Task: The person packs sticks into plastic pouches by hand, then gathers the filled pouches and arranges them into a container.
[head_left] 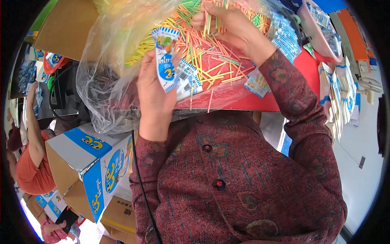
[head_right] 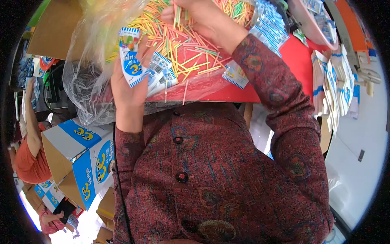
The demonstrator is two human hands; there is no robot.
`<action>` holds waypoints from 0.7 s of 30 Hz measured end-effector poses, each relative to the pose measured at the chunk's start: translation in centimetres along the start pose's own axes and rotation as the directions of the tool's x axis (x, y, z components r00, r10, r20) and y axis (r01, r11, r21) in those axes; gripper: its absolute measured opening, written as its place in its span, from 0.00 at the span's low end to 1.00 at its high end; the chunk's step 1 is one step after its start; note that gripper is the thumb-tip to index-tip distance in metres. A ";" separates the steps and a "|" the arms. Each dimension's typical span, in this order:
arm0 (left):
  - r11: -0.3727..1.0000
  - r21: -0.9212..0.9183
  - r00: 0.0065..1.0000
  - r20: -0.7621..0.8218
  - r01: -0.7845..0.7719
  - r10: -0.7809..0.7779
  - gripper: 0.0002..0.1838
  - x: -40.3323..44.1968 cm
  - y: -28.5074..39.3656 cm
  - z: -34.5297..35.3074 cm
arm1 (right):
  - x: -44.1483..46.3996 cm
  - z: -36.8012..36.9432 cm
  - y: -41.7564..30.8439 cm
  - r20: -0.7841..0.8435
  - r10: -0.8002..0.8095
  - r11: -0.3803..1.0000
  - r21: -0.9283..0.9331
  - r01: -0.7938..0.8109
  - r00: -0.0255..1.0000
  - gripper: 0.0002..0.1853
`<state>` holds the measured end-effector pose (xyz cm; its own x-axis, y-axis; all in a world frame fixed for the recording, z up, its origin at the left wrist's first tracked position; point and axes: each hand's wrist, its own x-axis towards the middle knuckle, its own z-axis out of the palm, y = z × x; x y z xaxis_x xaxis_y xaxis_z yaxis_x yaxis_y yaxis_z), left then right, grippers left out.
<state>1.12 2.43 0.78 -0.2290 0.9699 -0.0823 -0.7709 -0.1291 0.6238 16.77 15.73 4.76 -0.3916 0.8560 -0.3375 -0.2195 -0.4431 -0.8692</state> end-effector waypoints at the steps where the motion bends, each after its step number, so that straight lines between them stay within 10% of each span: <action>1: 0.993 -0.109 0.999 0.012 0.045 -0.044 0.11 0.0 -0.4 0.3 | 0.0 0.1 0.9 0.017 0.010 0.997 0.078 -0.011 1.000 0.15; 6: 0.926 -0.357 0.991 0.097 0.122 -0.093 0.17 0.7 -3.3 1.7 | -2.0 2.2 4.9 0.158 -0.077 0.935 0.353 0.017 0.985 0.09; 10: 0.892 -0.431 0.980 0.191 0.140 -0.061 0.19 0.4 -3.7 1.4 | -3.8 4.5 6.8 -0.031 -0.290 0.892 0.354 0.281 0.957 0.08; 16: 0.851 -0.496 0.974 0.215 0.171 -0.070 0.18 -0.1 -3.7 1.4 | -4.9 3.7 6.9 0.043 -0.347 0.935 0.098 0.342 0.937 0.09; 21: 0.980 -0.162 0.987 0.131 0.113 -0.092 0.13 -0.3 -1.3 1.7 | -4.8 1.2 5.2 0.223 -0.363 0.911 -0.118 0.394 0.905 0.08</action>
<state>3.23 2.70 1.31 -0.0774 0.9963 -0.0364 -0.8778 -0.0508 0.4763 16.39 9.04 2.31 -0.4736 0.8761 0.0903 -0.2489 -0.0348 -0.9679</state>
